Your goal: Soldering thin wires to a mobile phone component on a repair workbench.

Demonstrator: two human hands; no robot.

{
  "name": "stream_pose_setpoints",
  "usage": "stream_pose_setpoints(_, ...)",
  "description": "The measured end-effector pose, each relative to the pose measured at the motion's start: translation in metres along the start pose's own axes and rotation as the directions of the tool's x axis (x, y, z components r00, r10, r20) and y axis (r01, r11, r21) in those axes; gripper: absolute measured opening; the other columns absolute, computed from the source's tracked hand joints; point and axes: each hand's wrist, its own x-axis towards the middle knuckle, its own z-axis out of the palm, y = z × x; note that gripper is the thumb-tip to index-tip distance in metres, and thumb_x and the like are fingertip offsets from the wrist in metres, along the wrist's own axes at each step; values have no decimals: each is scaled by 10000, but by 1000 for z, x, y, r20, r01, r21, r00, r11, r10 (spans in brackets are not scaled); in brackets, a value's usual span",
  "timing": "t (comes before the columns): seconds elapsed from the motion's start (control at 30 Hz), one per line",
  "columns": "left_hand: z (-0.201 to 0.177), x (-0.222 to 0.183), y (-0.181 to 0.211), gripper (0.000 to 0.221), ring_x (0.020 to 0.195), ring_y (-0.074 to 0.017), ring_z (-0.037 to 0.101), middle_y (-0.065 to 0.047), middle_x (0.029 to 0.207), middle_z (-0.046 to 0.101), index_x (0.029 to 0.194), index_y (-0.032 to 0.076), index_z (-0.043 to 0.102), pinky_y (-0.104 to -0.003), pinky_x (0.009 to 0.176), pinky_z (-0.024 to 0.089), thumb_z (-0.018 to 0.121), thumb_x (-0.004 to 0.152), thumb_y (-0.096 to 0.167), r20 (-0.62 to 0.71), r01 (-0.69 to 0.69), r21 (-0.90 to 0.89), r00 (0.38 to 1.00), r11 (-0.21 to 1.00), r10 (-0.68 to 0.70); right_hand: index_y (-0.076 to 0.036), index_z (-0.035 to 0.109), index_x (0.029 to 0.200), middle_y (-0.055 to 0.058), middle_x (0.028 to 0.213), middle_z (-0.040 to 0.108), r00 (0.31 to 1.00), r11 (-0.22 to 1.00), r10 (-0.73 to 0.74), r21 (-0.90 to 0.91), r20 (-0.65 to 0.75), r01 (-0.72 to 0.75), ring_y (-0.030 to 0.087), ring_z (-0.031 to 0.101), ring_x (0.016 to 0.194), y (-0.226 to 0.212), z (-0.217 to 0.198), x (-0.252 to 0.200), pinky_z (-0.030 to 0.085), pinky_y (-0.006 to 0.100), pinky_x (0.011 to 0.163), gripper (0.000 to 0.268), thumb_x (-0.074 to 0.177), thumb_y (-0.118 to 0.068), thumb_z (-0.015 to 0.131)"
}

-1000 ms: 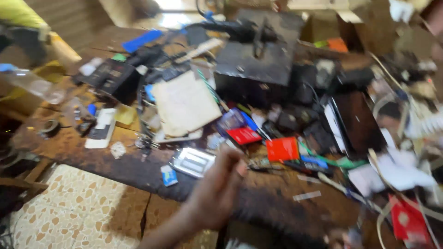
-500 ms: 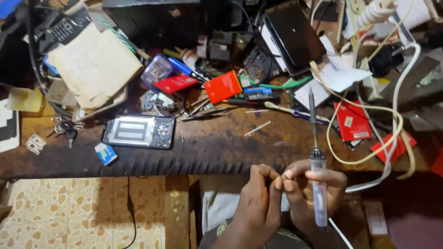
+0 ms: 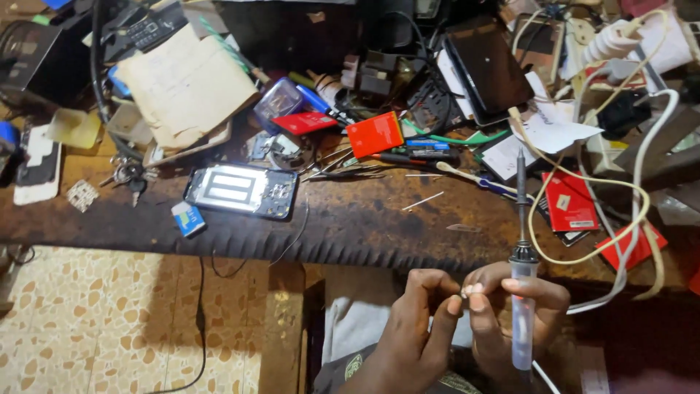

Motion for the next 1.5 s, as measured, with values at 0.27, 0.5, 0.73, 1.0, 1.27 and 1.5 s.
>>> stream_pose_setpoints(0.27,-15,-4,3,130,670,-176,491,-75,790,483,895,53,438,-298,622,399,392,920,171,16,-30,-66,999,997,31,-155,357,973,65,700,468,999,1000,-10,22,45,9,157,490,615,3,7,-8,473,261,608,274,779,-99,543)
stream_pose_setpoints(0.5,-17,-3,-4,246,571,-133,501,-58,688,510,900,62,395,-266,518,409,351,923,303,70,154,-188,987,970,-143,-132,354,974,86,684,456,990,999,-48,-3,131,49,163,480,621,11,8,-6,461,262,628,268,775,-99,530)
stream_pose_setpoints(0.73,-17,0,-13,217,527,-123,456,-50,656,496,921,62,403,-272,483,370,370,920,276,76,178,-170,983,969,-167,-131,368,958,94,670,465,996,1000,8,-31,87,-5,174,494,604,21,6,-11,454,255,617,275,759,-103,556)
stream_pose_setpoints(1.0,-17,3,-20,153,717,-208,518,-108,825,525,905,18,480,-308,641,413,403,920,150,46,-69,-94,996,993,73,-129,378,1019,104,773,483,994,996,-1,87,105,-8,170,513,685,25,2,-12,479,253,635,302,773,-51,535)
stream_pose_setpoints(1.27,-15,3,-21,188,579,-127,543,-85,644,557,874,30,440,-251,520,438,476,892,213,-8,127,-321,990,938,-137,-127,360,997,167,816,511,991,991,122,40,60,-125,150,535,685,25,5,-19,458,161,498,306,773,-54,554)
stream_pose_setpoints(1.5,-15,1,-21,169,601,-127,544,-80,671,535,893,25,433,-239,538,439,469,899,190,26,130,-326,991,936,-129,-122,369,982,111,753,496,993,996,79,-42,84,-75,176,520,718,23,5,-16,479,260,675,272,781,-61,541)
